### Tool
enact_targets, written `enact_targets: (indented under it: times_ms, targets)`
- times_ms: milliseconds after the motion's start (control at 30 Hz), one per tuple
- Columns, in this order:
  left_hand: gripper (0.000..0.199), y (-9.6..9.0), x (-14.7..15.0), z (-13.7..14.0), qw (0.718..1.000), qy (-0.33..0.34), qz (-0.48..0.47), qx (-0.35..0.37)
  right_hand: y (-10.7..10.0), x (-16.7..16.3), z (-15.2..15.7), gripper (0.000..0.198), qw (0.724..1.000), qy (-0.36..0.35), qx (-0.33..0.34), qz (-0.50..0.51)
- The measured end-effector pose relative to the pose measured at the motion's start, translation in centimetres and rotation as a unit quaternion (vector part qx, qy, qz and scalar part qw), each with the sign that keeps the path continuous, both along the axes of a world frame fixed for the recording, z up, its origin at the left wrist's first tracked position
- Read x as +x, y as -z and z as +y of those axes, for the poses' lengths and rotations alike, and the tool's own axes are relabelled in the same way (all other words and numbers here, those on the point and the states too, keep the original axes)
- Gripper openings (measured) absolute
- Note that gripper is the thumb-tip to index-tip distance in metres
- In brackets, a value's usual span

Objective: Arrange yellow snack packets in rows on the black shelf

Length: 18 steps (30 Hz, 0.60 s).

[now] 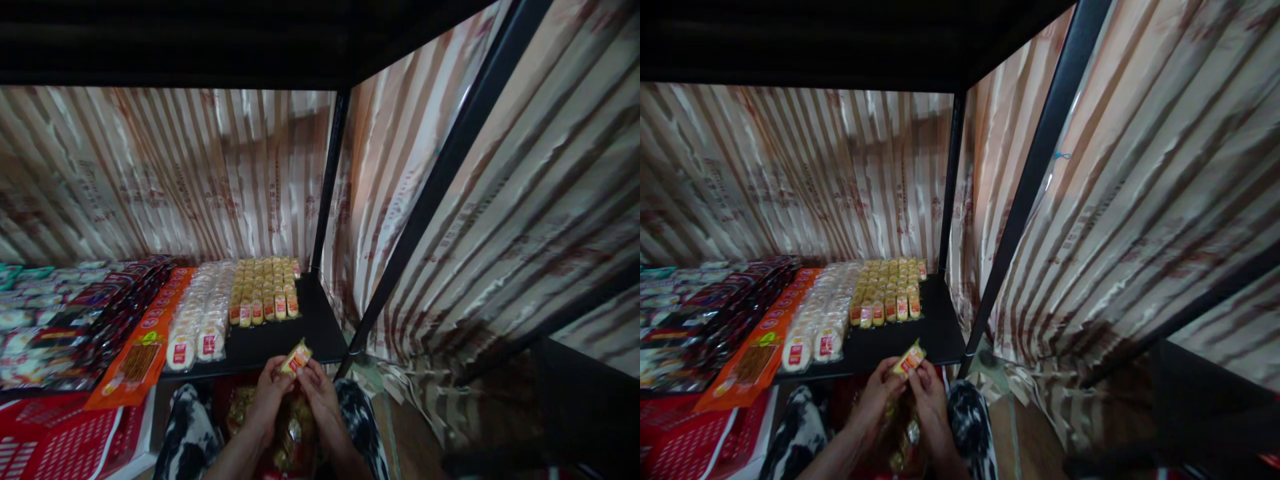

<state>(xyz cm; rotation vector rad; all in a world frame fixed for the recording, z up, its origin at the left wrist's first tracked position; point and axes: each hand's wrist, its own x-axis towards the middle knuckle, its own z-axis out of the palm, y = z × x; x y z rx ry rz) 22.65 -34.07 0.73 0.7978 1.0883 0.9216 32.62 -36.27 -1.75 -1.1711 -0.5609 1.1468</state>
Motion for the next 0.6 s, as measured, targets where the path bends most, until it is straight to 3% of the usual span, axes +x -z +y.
enact_targets:
  times_ms: [167, 333, 433, 600]
  targets:
    - [0.036, 0.6, 1.6, 1.2, 0.998, 0.033, 0.014, 0.054, 0.5, 1.0, 1.2, 0.051, 0.998, 0.045, 0.012, -0.030]
    - [0.035, 1.6, 3.7, 3.8, 0.977, 0.006, 0.184, 0.108, 1.7, 3.3, 3.8, 0.053, 0.990, 0.106, 0.018, -0.089]
    - [0.037, 1.1, 4.9, 5.0, 0.959, 0.000, 0.237, 0.154, 2.2, 4.7, 6.0, 0.055, 0.982, 0.131, 0.019, -0.134]
    - [0.036, -0.8, 7.1, 6.8, 0.962, 0.028, 0.216, 0.166, 2.8, 6.7, 9.9, 0.062, 0.972, 0.139, 0.012, -0.187]
